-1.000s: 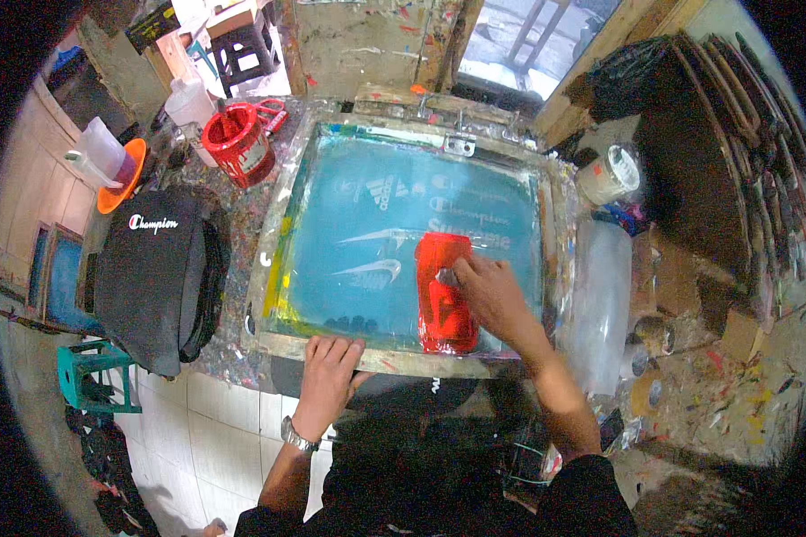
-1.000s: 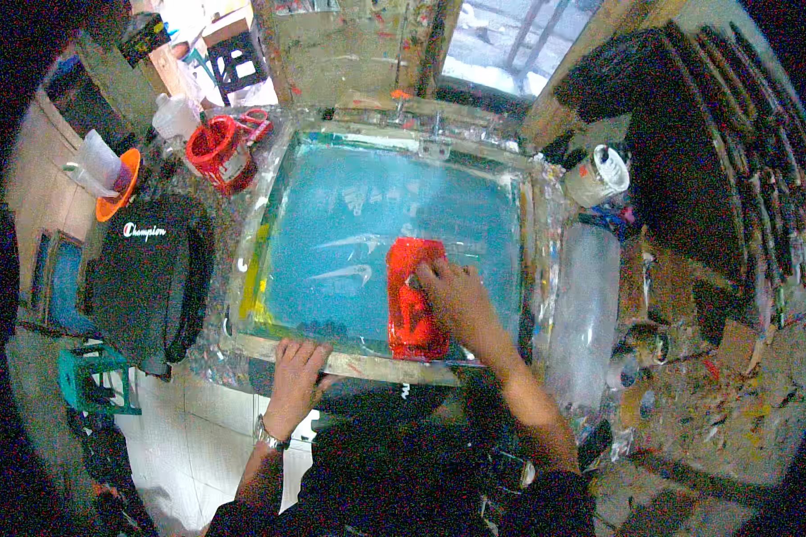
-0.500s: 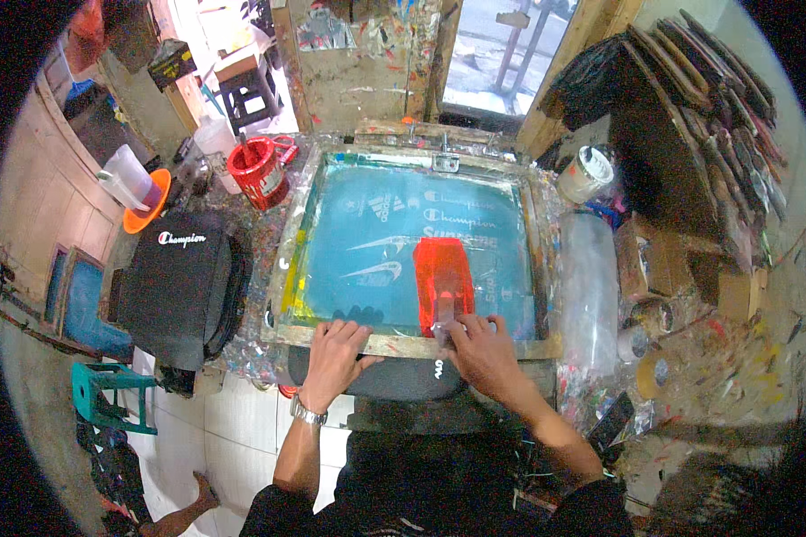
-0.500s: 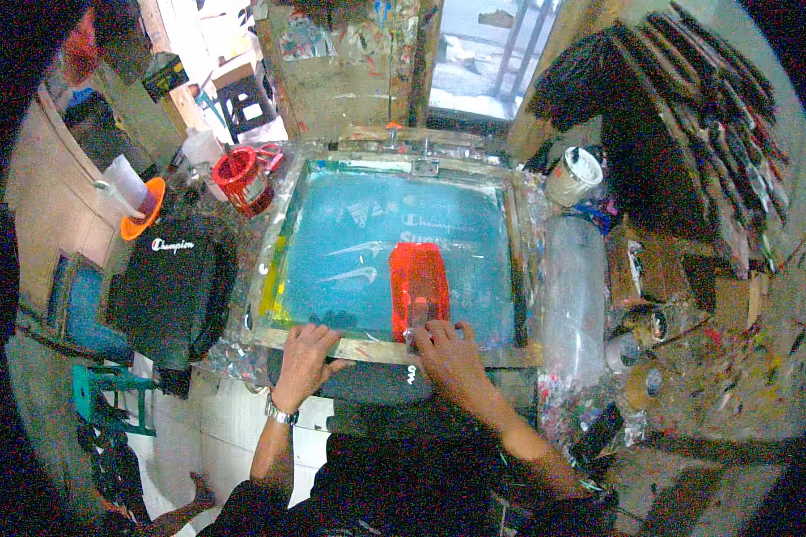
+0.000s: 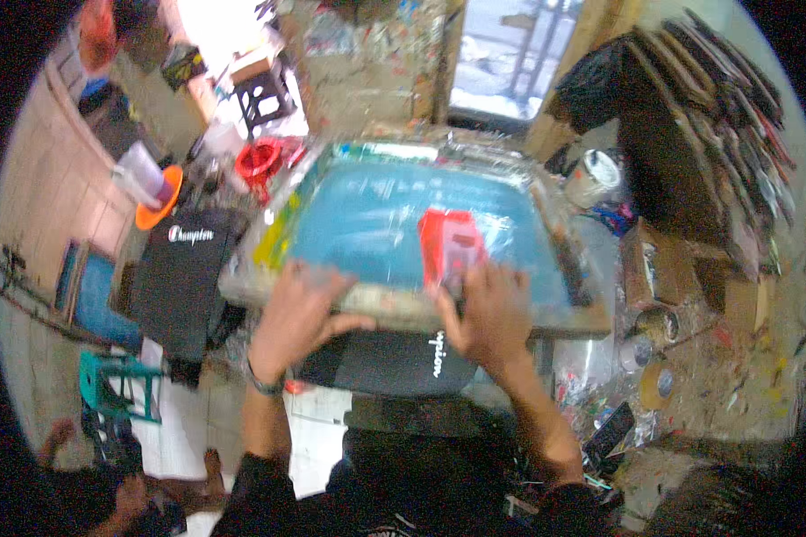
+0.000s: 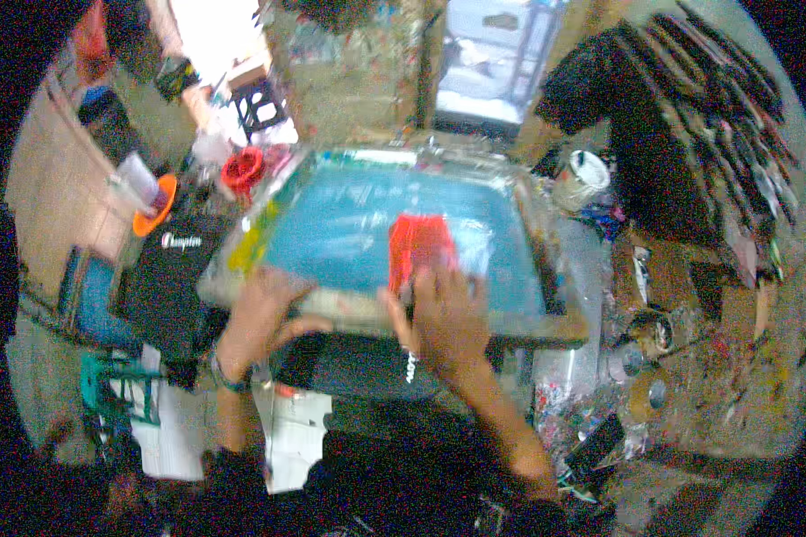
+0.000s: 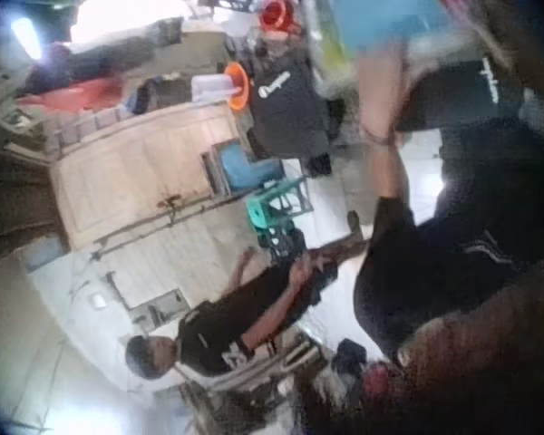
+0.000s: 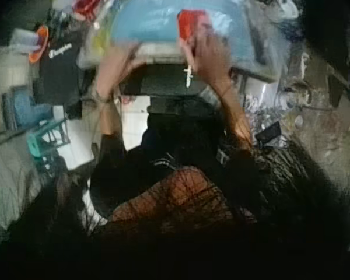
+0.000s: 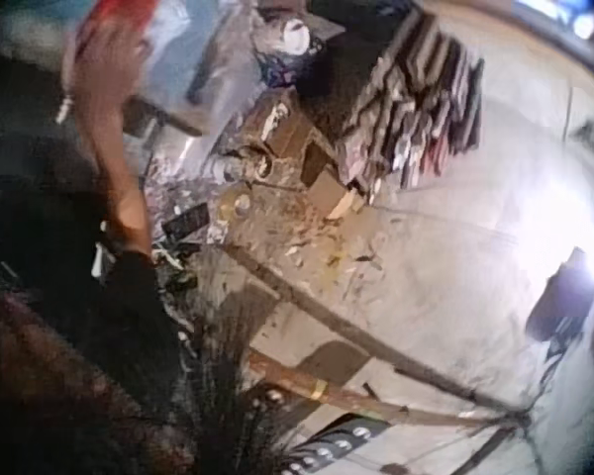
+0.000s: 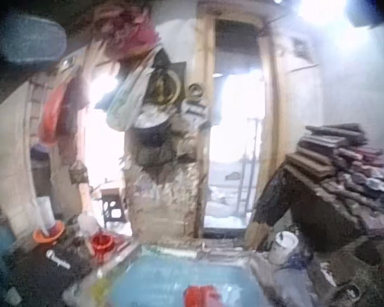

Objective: The person screen prints designs onto black garments by spreading red ink across a screen with a squeegee, lifting the screen, and then moving the printed items to a stack while another person assists by handling the garments.

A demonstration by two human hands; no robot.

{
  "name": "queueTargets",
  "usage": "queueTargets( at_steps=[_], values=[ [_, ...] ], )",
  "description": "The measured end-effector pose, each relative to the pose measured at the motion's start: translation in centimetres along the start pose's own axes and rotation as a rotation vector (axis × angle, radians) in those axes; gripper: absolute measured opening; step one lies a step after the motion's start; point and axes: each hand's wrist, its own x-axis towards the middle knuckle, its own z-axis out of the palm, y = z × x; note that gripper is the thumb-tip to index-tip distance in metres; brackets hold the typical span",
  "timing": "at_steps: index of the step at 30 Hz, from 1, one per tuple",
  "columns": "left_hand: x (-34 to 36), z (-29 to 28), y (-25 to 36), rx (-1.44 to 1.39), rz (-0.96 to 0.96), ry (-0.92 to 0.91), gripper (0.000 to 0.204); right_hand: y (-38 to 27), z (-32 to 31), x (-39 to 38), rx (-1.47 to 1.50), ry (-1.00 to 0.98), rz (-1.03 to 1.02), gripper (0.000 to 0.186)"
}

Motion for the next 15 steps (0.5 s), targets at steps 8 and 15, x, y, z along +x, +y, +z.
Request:
queueTargets(
  at_steps=[8,15],
  values=[
    [-0.9,4.8,1.7,-0.049,-0.041,0.624,0.062,4.2,-5.8,17.0,-0.11,0.181,-0.078,0.043],
    [-17.9,15.7,4.1,0.157,-1.092,-0.07,0.11,8.3,-5.6,28.7,0.196,0.054,-0.24,0.039]
  ],
)
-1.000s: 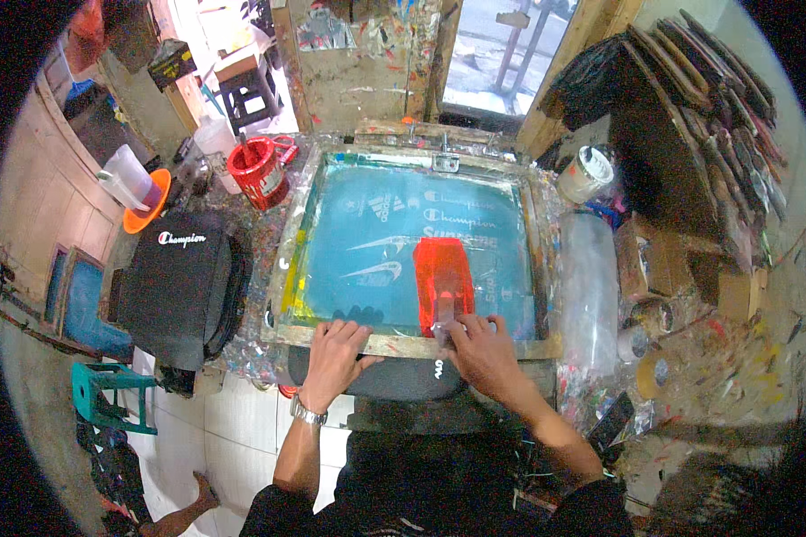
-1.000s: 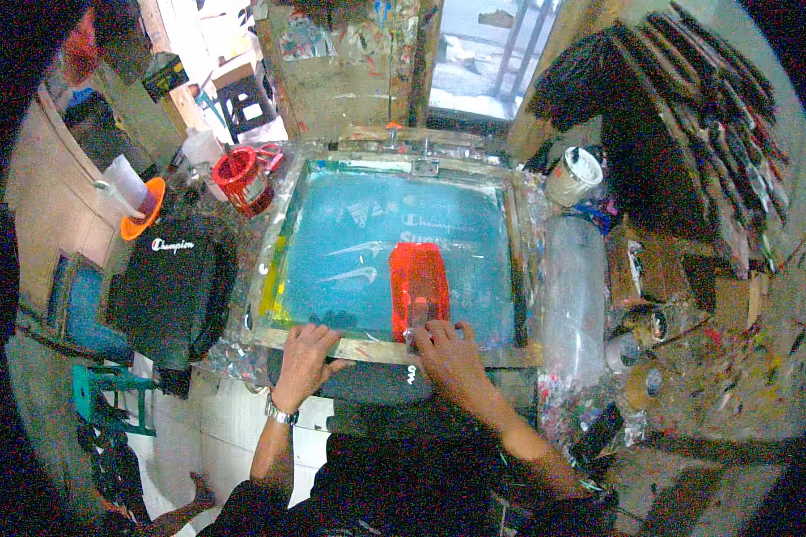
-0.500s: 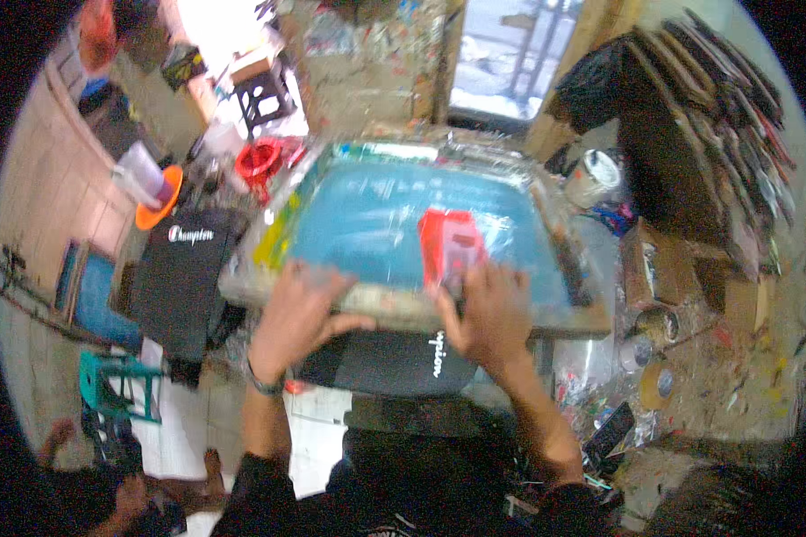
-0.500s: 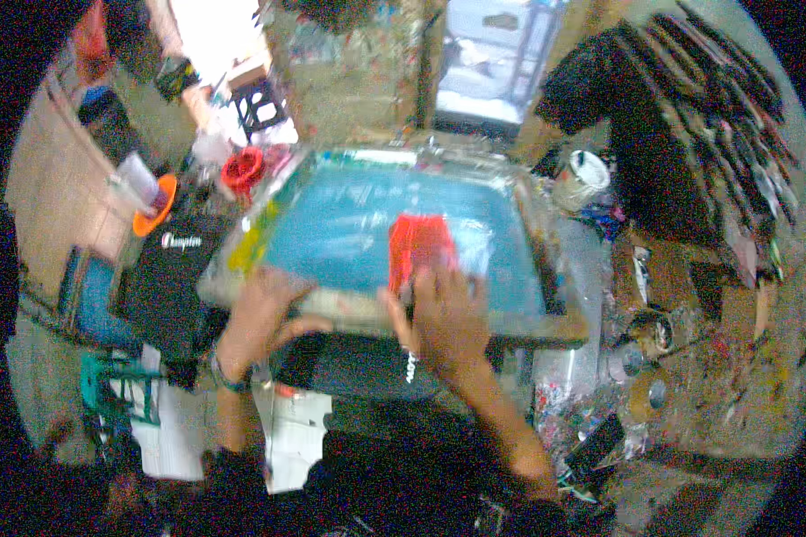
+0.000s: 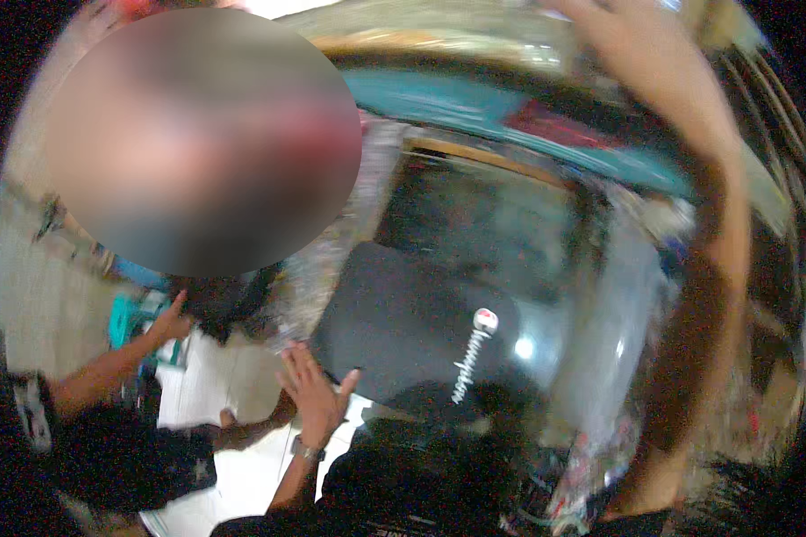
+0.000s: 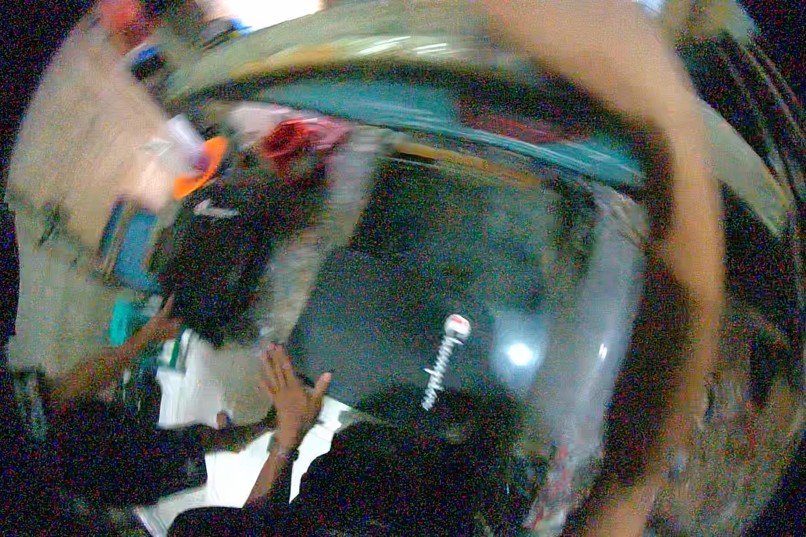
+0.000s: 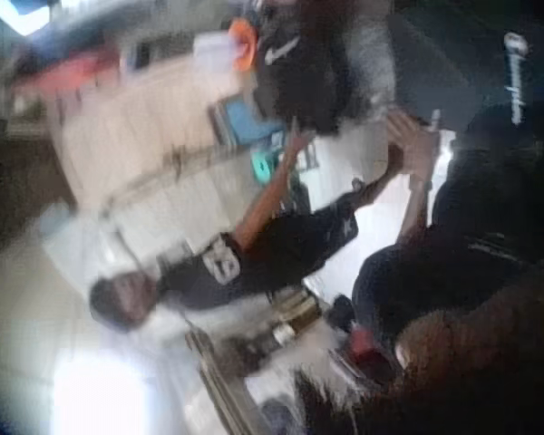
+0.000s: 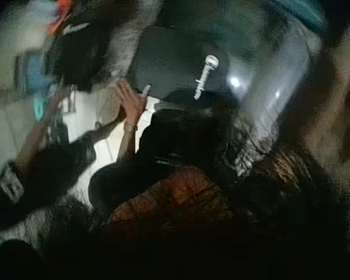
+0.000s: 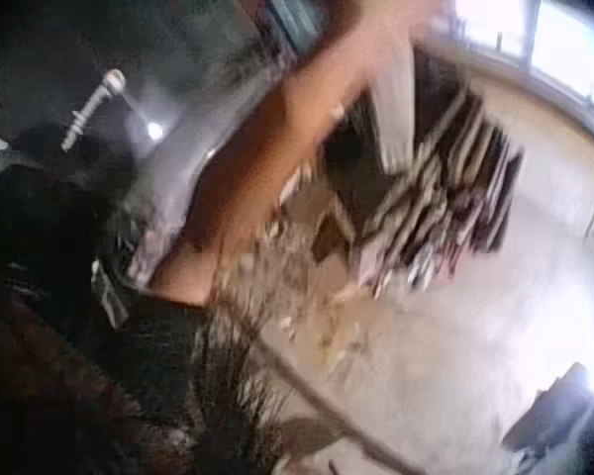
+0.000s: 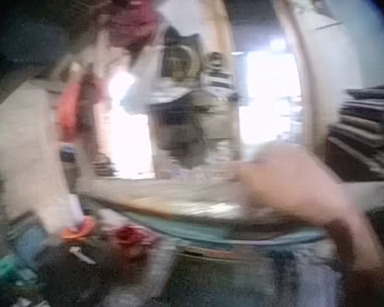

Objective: The person screen prints designs onto black garments by spreading red ink across a screen with a squeegee, lifting the screen, and then moving the printed items to a stack while another person assists by handling the garments.

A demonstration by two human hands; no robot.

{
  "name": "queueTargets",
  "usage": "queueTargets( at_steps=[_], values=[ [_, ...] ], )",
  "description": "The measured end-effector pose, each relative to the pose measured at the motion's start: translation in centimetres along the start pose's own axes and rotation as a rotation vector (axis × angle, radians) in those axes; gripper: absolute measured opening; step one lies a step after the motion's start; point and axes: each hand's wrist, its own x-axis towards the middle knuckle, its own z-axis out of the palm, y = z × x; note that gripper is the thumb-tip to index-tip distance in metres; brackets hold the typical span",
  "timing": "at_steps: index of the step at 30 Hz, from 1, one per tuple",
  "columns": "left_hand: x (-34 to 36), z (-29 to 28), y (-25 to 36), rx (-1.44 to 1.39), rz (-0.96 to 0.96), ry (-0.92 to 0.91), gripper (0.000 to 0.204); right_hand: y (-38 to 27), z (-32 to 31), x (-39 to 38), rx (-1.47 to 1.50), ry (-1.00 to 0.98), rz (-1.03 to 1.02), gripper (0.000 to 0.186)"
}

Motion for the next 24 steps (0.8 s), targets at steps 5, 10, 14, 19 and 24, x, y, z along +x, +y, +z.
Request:
queueTargets(
  at_steps=[5,10,14,19,24],
  values=[
    [2.4,-3.1,3.9,-0.236,0.257,0.2,0.063,7.7,-3.1,3.6,-0.147,-0.048,0.202,0.053],
    [6.8,-9.0,5.3,-1.029,-0.072,0.04,0.046,6.8,-2.2,6.6,-0.268,-0.216,0.35,0.069],
    [16.4,-12.7,4.3,-1.564,-0.083,-0.239,0.05,7.2,-2.4,5.7,-0.183,-0.01,0.171,0.067],
    [25.9,-15.6,-11.6,-2.014,-0.157,0.168,0.029,10.0,-2.0,6.4,-0.22,-0.187,0.31,0.062],
    [28.3,-12.8,-20.2,-2.199,-0.165,0.637,0.034,14.1,-1.3,4.7,-0.23,-0.077,0.265,0.049]
  ],
)
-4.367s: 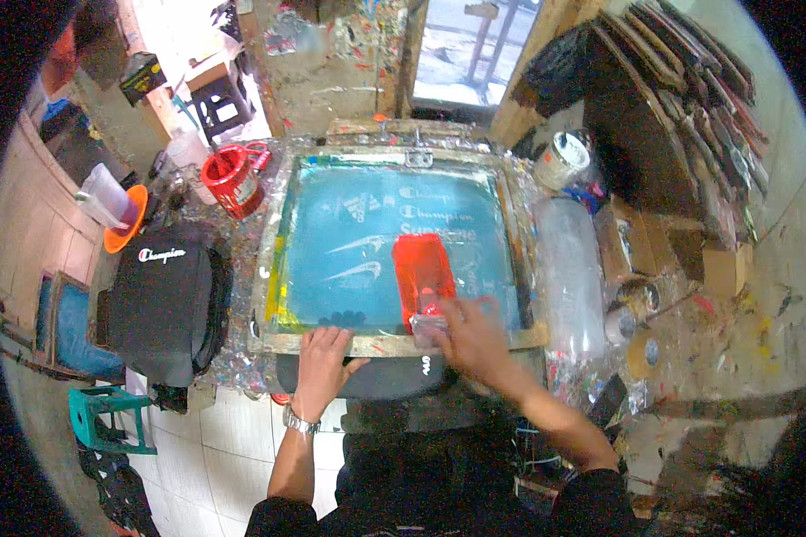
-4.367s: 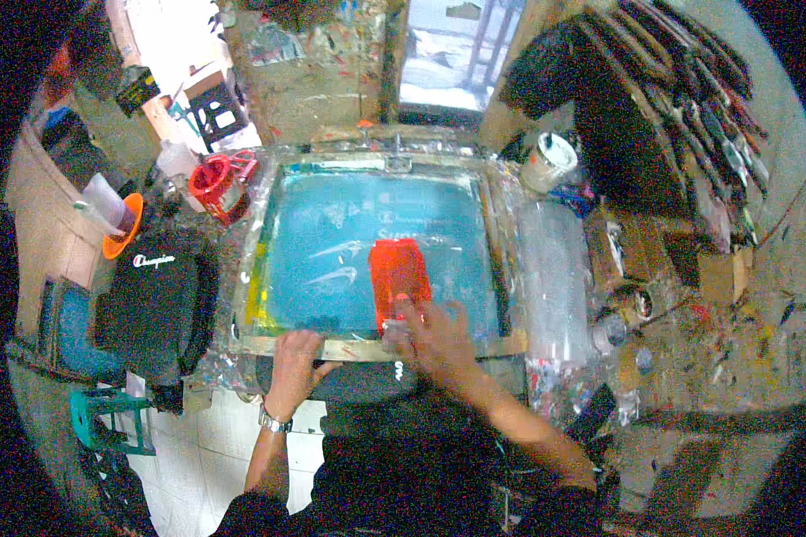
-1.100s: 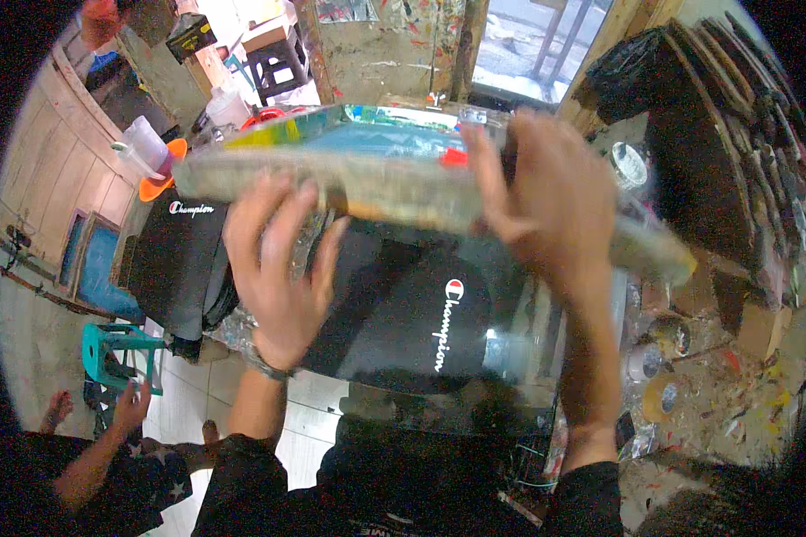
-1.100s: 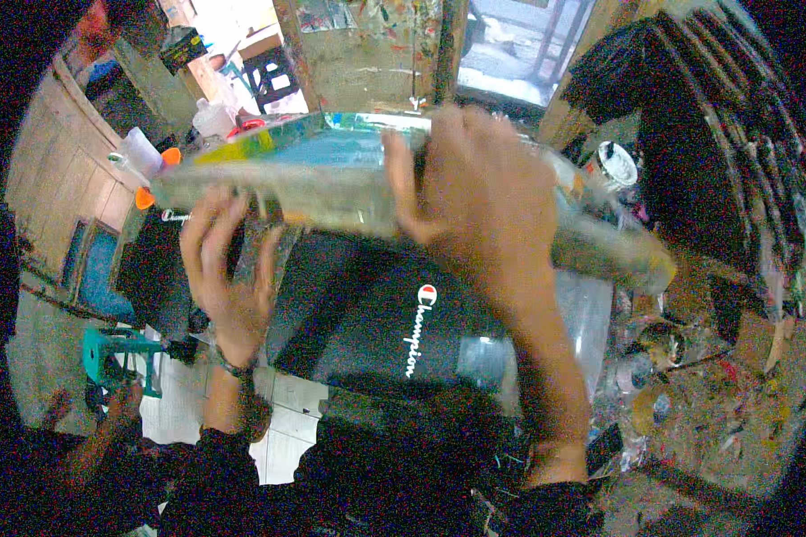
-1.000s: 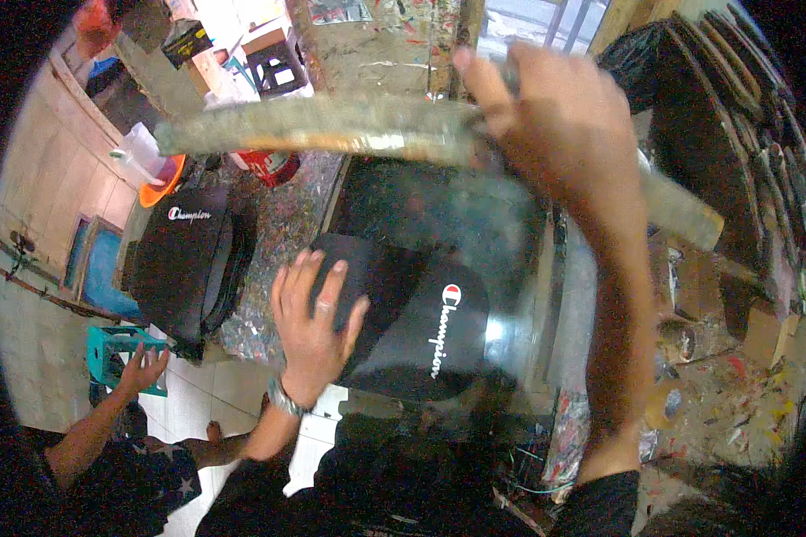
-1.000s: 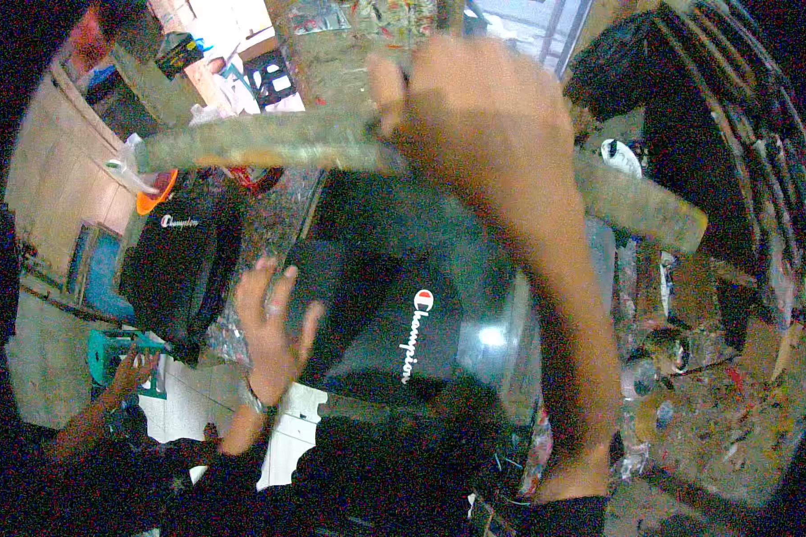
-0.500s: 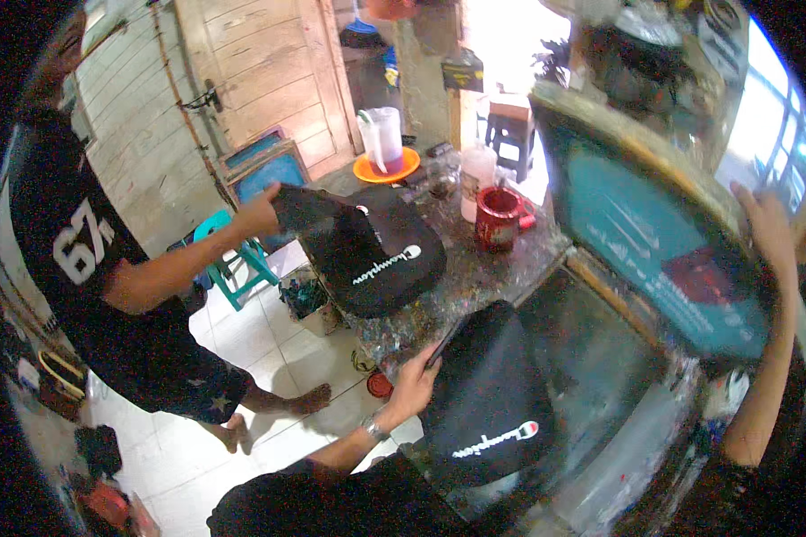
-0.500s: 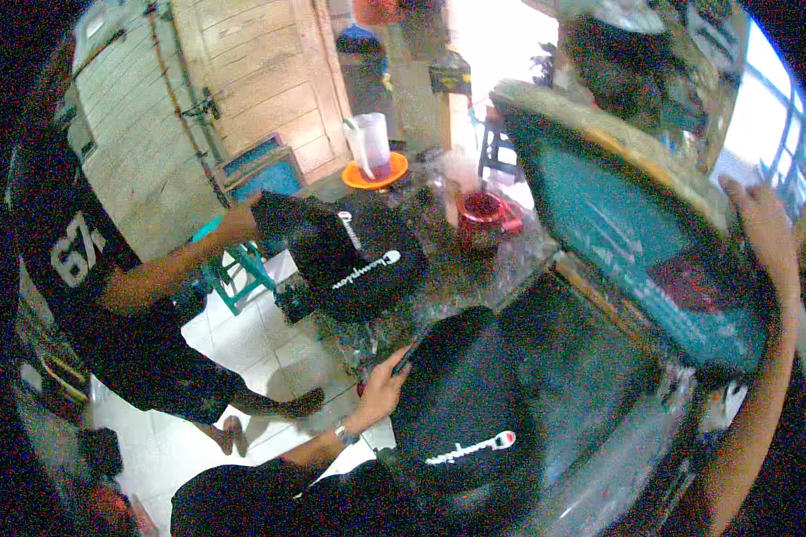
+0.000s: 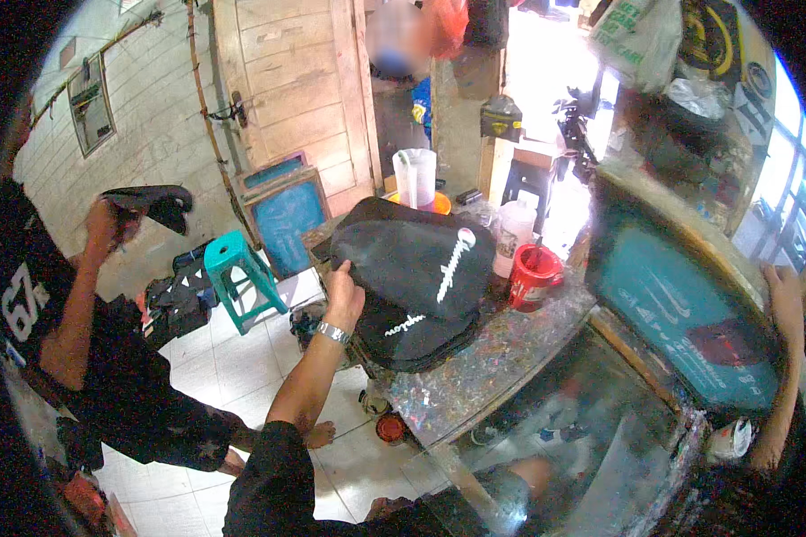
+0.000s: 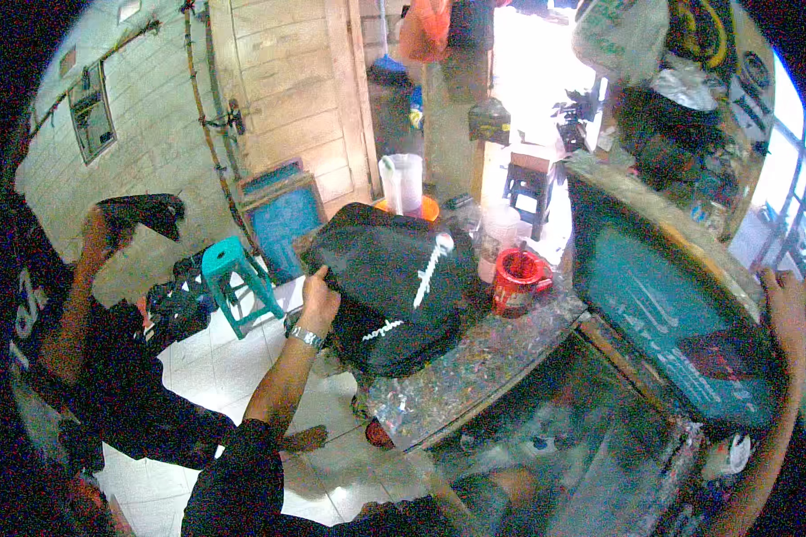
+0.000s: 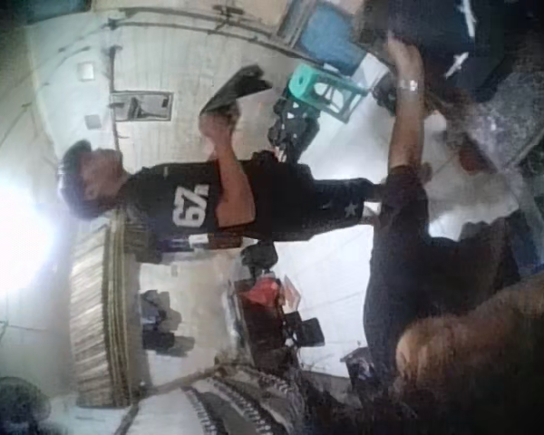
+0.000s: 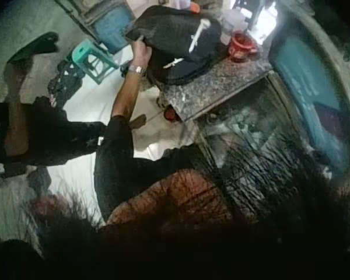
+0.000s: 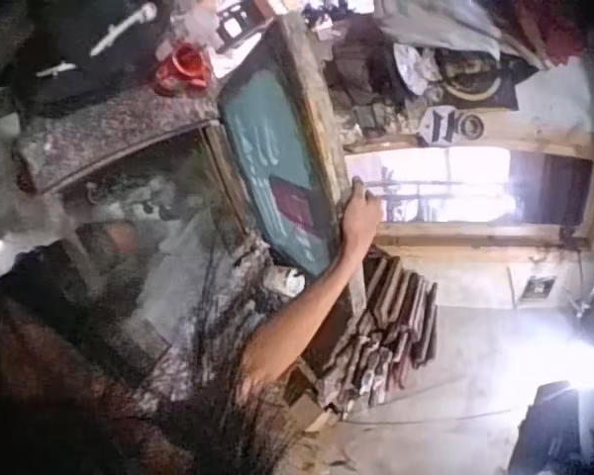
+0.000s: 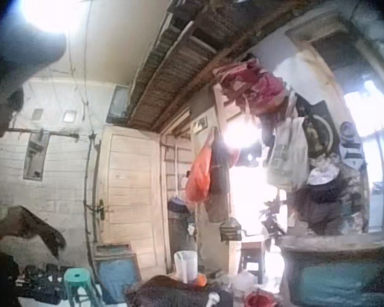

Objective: The person screen prints designs onto black garments by spreading red ink across a screen with a squeegee, lifting the screen, and then moving the printed items to a stack while another person assists by handling the garments.

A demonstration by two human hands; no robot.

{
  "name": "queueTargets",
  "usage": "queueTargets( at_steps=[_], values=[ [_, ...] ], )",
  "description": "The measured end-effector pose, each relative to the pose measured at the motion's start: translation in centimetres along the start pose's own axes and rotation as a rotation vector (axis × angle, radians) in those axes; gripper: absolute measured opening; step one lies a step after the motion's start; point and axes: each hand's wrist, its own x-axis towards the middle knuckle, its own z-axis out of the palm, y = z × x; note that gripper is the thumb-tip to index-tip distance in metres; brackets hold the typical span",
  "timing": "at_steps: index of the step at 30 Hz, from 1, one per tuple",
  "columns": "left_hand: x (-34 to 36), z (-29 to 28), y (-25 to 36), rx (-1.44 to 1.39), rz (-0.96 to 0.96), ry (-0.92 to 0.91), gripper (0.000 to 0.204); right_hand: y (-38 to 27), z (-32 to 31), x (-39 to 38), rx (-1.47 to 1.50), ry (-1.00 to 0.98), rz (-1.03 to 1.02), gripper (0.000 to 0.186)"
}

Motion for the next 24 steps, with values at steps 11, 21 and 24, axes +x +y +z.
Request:
queueTargets(
  at_steps=[11,21,24],
  values=[
    [-10.6,0.5,-2.8,1.801,0.761,-0.744,0.043,-9.5,-3.7,-0.5,0.017,-0.24,0.134,0.058],
    [-12.8,1.7,-3.8,2.147,0.955,-1.144,0.044,0.1,-1.2,1.4,-0.096,-0.034,-0.029,0.045],
    [-16.0,1.9,-3.4,2.353,1.148,-1.091,0.054,-3.9,-1.1,0.0,0.047,-0.037,0.042,0.057]
  ],
)
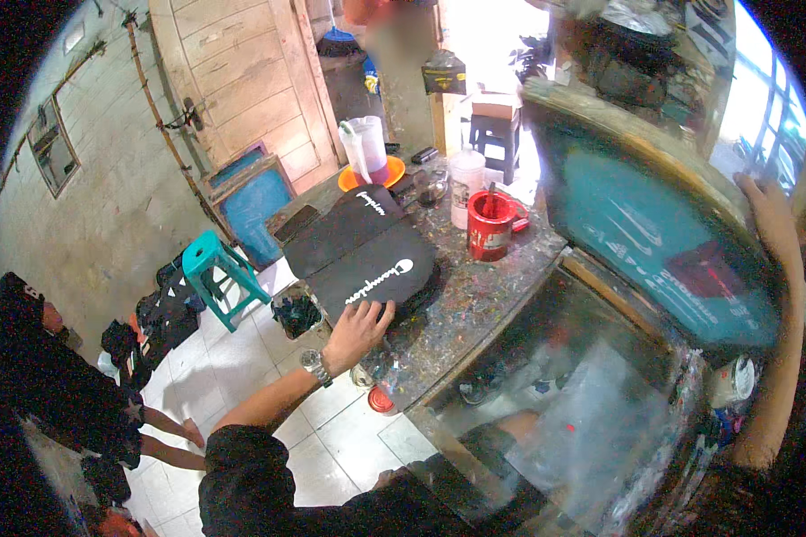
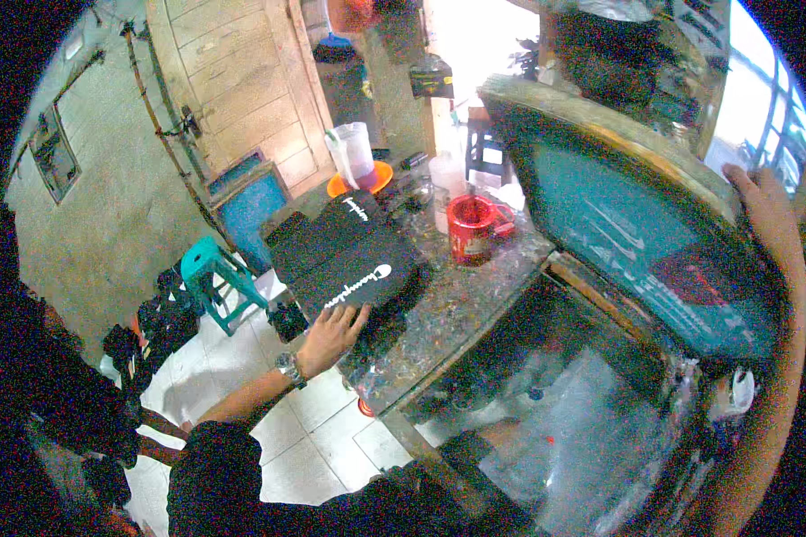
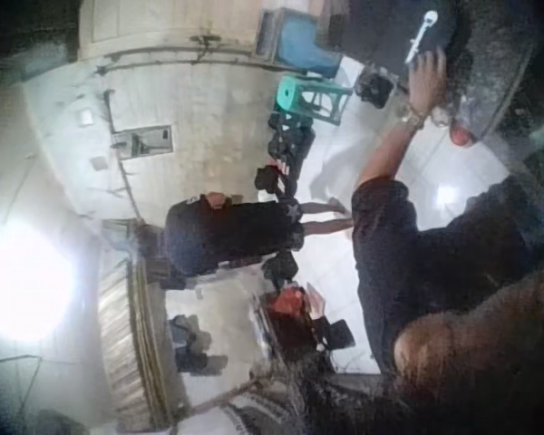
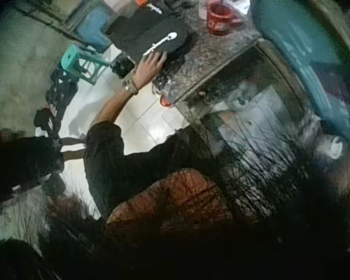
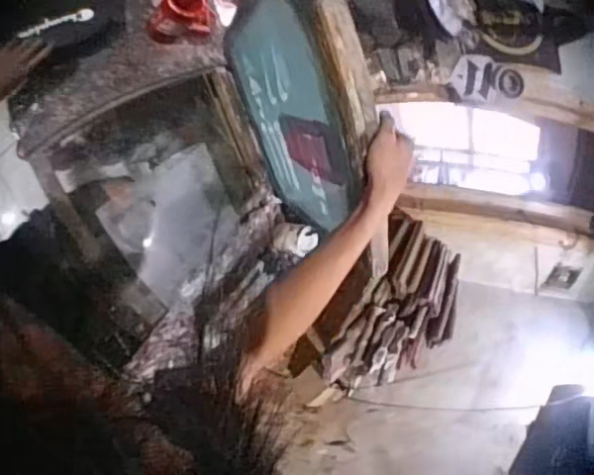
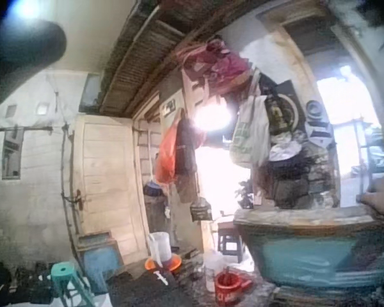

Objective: The person screen prints designs onto black garments by spreading red ink across a screen with a squeegee, lifting the screen, and then moving the printed items to a stack while another person assists by handling the garments.

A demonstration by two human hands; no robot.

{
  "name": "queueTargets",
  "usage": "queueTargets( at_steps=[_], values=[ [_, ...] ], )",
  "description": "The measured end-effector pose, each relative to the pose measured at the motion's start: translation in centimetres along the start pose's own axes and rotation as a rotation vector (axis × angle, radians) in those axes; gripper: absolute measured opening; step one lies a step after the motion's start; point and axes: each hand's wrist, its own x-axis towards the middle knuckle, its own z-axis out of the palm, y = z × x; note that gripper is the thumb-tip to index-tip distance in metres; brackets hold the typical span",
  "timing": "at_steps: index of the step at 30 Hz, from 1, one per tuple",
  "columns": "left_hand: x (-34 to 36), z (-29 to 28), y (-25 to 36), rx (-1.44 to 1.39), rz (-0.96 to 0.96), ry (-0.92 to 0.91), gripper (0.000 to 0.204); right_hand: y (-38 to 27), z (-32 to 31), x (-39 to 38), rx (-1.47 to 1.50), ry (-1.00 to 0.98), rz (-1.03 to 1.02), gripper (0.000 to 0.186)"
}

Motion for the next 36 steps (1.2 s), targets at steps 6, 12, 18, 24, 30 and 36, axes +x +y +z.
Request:
queueTargets(
  at_steps=[6,12,18,24,30,36],
  values=[
    [-1.8,3.4,-5.9,-0.202,0.023,-0.134,0.053,-1.8,-0.3,-0.9,-0.135,-0.005,-0.207,0.064],
    [4.7,-5.9,-7.7,-0.324,0.228,0.174,0.04,-4.8,-1.4,-3.2,-0.283,0.024,-0.284,0.03],
    [6.9,-6.5,14.4,-0.347,0.69,0.078,0.043,3.1,-1.1,0.5,-0.392,0.14,-0.435,0.034],
    [-0.4,-10.1,28.5,-0.824,0.685,0.094,0.04,-7.3,-2.8,-3.2,-0.044,0.013,-0.144,0.059],
    [-4.9,-14.8,28.0,-0.961,0.317,-0.2,0.061,-5.3,-3.4,-2.7,-0.088,-0.029,-0.346,0.049],
    [-5.0,-11.6,26.2,-0.796,0.082,-0.364,0.071,-6.3,-2.8,-2.0,-0.055,-0.049,-0.297,0.046]
  ],
)
